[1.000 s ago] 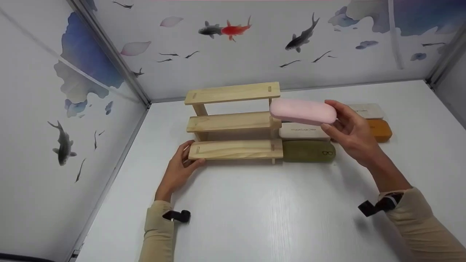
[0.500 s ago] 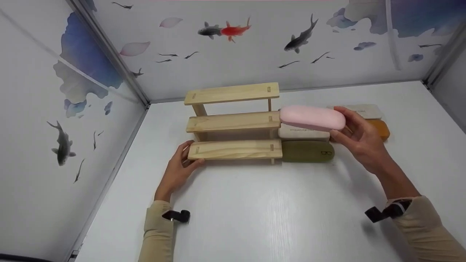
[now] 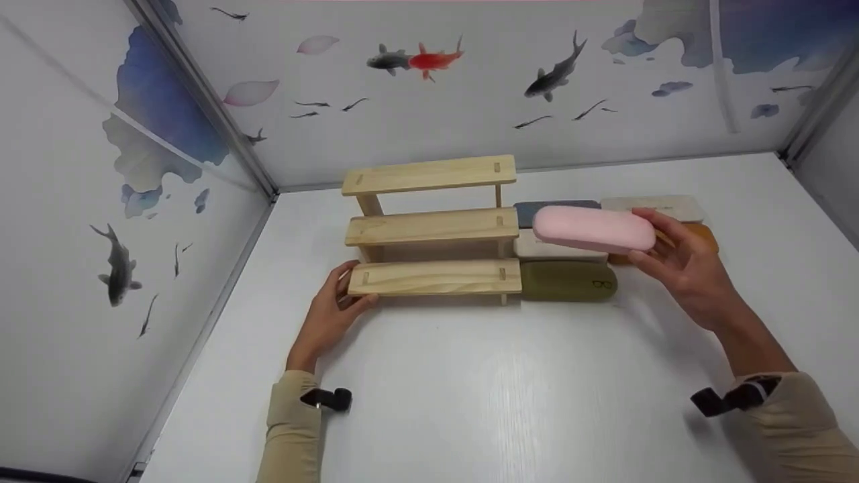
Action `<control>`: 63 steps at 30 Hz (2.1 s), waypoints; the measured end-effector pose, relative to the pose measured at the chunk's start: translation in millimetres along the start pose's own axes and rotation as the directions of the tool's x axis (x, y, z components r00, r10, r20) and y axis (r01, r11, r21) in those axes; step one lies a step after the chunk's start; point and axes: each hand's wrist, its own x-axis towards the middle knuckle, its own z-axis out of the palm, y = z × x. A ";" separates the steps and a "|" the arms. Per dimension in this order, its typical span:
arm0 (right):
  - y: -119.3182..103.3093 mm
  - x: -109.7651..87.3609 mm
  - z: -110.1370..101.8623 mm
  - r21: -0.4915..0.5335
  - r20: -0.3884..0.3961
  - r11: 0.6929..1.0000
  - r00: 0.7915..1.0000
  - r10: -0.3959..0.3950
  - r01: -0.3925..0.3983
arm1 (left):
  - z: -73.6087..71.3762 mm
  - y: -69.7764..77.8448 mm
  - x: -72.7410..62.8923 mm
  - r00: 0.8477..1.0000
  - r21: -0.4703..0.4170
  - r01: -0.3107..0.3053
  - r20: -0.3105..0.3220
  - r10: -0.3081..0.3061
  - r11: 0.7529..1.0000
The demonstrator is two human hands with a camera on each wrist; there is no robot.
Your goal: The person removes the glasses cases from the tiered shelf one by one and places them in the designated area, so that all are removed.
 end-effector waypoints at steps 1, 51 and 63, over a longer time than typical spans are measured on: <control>1.5 -1.2 -2.1 0.006 0.005 1.000 1.000 -0.003 0.003 | 0.1 0.1 0.0 1.000 -0.001 -0.002 0.001 0.002 1.000; 33.8 -72.2 -100.6 -0.397 -0.132 0.887 0.971 0.197 -0.234 | -0.5 -1.3 0.6 1.000 -0.024 0.000 0.011 0.000 1.000; 35.8 -79.6 -114.5 -0.379 -0.055 0.893 0.969 0.240 -0.242 | -1.1 0.2 -1.3 1.000 0.026 0.019 0.001 -0.019 0.999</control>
